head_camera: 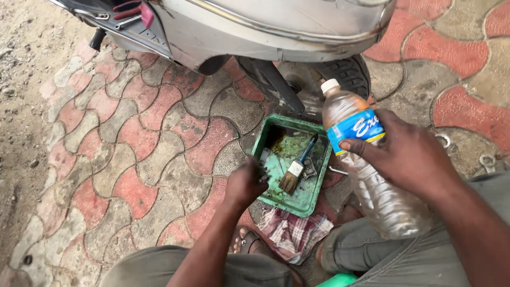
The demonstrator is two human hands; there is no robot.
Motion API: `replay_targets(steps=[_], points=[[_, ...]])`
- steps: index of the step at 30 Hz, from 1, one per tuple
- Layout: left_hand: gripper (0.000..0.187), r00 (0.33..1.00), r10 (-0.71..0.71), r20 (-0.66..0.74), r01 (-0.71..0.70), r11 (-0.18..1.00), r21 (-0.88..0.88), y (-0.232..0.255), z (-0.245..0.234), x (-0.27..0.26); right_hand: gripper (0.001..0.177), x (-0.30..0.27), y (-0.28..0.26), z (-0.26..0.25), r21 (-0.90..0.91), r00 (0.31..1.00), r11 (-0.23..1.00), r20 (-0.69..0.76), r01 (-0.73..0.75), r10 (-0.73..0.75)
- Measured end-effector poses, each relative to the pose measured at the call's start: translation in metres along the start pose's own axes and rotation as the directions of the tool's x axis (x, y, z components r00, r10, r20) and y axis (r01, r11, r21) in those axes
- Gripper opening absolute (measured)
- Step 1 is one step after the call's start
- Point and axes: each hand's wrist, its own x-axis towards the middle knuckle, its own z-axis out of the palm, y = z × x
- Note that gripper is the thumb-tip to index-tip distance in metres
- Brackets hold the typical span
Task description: Cleaning a motorcycle carburetor with fuel and a brush.
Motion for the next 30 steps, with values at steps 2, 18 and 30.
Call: replay_targets(steps=[2, 18, 30], points=[[0.053, 0.995, -0.098, 0.021, 0.098, 0.995, 0.027, 0.004, -0.007, -0.002, 0.079, 0.004, 0.003, -0.004, -0.024, 0.996, 1.000, -0.091, 0.015, -0.017], [0.044, 0.967, -0.029, -0.253, 0.021, 0.999, -0.034, 0.017, -0.038, -0.014, 0.061, 0.021, 0.100, -0.051, 0.295, 0.862, 0.848, -0.403, 0.440, -0.307], [0.040, 0.795, -0.531, -0.293, 0.202, 0.687, -0.698, 0.011, -0.072, -0.013, 0.068, 0.136, 0.036, 0.140, 0.331, 0.833, 0.773, -0.338, 0.541, -0.438]])
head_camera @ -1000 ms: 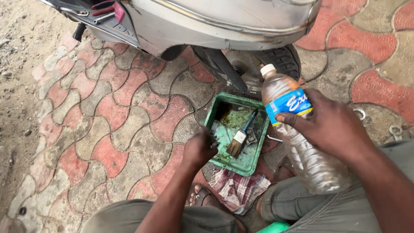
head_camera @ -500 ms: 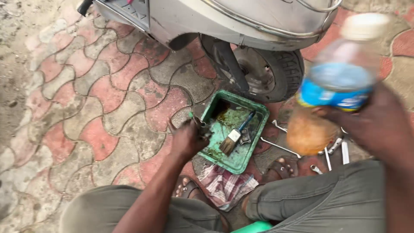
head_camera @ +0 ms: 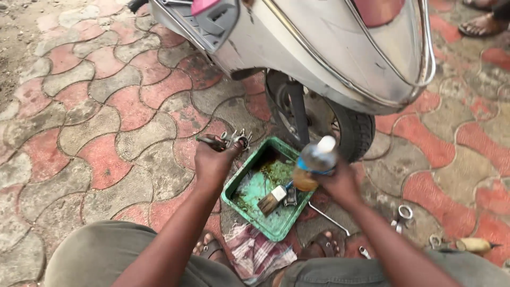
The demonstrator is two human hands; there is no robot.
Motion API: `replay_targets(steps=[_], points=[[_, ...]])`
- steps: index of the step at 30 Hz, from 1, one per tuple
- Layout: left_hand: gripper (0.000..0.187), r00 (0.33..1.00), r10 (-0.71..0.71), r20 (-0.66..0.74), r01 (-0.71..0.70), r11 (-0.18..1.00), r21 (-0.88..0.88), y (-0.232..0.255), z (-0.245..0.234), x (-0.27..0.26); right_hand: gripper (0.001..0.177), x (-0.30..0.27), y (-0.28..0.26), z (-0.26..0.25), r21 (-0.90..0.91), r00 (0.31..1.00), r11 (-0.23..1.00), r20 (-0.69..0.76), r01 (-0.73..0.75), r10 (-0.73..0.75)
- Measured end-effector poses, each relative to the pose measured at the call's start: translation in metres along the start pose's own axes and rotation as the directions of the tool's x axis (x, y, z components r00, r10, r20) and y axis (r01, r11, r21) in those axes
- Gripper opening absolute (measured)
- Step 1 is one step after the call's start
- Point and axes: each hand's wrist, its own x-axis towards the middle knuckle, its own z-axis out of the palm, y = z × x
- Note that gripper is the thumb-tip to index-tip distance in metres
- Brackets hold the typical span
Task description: Cleaning a motorcycle carburetor with fuel and a brush.
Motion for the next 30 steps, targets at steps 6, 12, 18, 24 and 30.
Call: replay_targets(steps=[6, 12, 18, 24, 30], points=[[0.038, 0.996, 0.000, 0.086, 0.045, 0.856, -0.515, 0.026, -0.054, 0.003, 0.055, 0.022, 0.050, 0.113, -0.039, 0.993, 0.996, -0.085, 0.083, -0.086], [0.040, 0.998, 0.054, 0.033, -0.027, 0.837, -0.547, 0.026, -0.073, 0.016, 0.066, 0.029, 0.092, 0.138, 0.016, 0.990, 1.000, -0.138, -0.014, 0.016], [0.037, 0.991, 0.108, 0.082, -0.037, 0.793, -0.608, 0.027, -0.080, 0.010, 0.085, 0.010, 0.077, 0.106, -0.241, 0.915, 0.908, -0.304, -0.341, 0.263], [0.036, 0.992, 0.044, 0.116, 0.025, 0.843, -0.537, 0.027, -0.075, 0.006, 0.091, 0.002, 0.096, 0.109, -0.121, 0.909, 0.936, -0.306, -0.330, 0.281], [0.038, 0.985, 0.077, 0.151, 0.018, 0.838, -0.545, 0.024, -0.070, 0.001, 0.089, -0.003, 0.134, 0.117, -0.073, 0.890, 0.924, -0.305, -0.375, 0.337]])
